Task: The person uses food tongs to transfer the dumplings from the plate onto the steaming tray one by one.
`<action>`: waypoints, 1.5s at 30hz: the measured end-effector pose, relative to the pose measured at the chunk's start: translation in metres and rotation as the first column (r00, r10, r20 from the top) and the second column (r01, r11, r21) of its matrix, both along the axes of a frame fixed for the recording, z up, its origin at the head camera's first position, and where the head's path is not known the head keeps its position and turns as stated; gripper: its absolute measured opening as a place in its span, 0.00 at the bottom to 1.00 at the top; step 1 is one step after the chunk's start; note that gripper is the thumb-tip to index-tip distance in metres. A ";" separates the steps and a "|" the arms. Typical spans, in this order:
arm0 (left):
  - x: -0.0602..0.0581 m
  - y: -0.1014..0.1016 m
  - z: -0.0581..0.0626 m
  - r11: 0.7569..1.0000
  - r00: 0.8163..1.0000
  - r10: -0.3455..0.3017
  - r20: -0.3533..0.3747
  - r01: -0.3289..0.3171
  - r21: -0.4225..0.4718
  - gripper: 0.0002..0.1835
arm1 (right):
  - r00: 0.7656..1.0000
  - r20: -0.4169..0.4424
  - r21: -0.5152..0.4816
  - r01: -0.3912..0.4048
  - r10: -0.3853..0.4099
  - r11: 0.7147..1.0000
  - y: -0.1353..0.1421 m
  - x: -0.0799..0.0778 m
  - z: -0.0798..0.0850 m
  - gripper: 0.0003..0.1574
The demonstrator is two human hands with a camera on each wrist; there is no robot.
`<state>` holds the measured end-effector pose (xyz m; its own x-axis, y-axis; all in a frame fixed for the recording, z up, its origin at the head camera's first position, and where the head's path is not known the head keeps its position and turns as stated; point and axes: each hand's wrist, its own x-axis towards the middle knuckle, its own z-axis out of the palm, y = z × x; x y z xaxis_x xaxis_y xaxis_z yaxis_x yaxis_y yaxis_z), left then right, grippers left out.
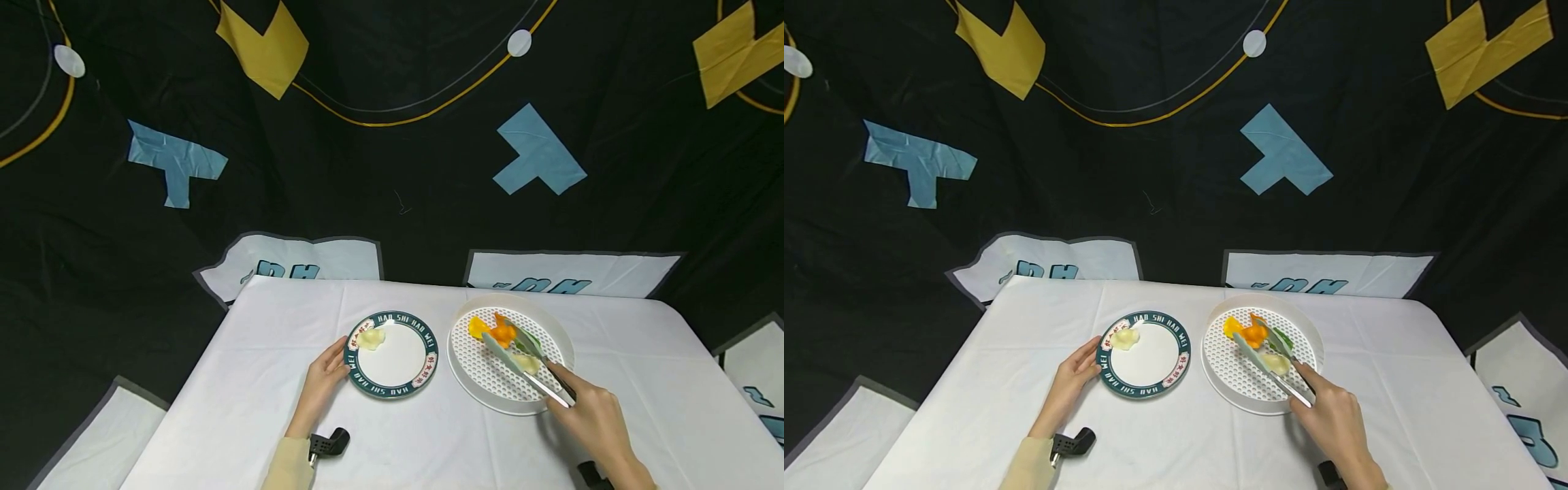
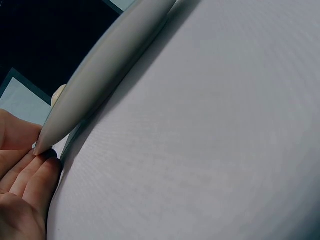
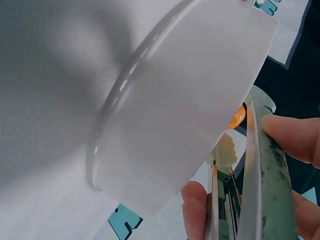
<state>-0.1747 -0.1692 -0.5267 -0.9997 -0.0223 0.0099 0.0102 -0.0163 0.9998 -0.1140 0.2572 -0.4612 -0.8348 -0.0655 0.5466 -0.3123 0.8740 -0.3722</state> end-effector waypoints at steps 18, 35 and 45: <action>-0.003 0.000 -0.002 1.000 1.000 -0.004 0.000 0.004 -0.004 0.31 | 0.994 0.106 0.052 0.025 -0.030 0.998 -0.005 -0.002 0.005 0.31; -0.002 -0.001 -0.002 1.000 1.000 0.001 0.010 -0.001 -0.018 0.32 | 0.985 0.169 0.058 0.014 -0.024 0.998 -0.007 -0.003 0.010 0.31; -0.002 0.000 -0.002 1.000 1.000 0.002 0.010 -0.002 -0.015 0.32 | 0.997 0.075 0.012 -0.012 0.011 1.000 -0.018 -0.005 0.011 0.34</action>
<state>-0.1772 -0.1696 -0.5283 -0.9997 -0.0245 0.0006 0.0006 -0.0010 1.0000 -0.1188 0.2392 -0.4504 -0.8727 -0.0823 0.4813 -0.2941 0.8753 -0.3838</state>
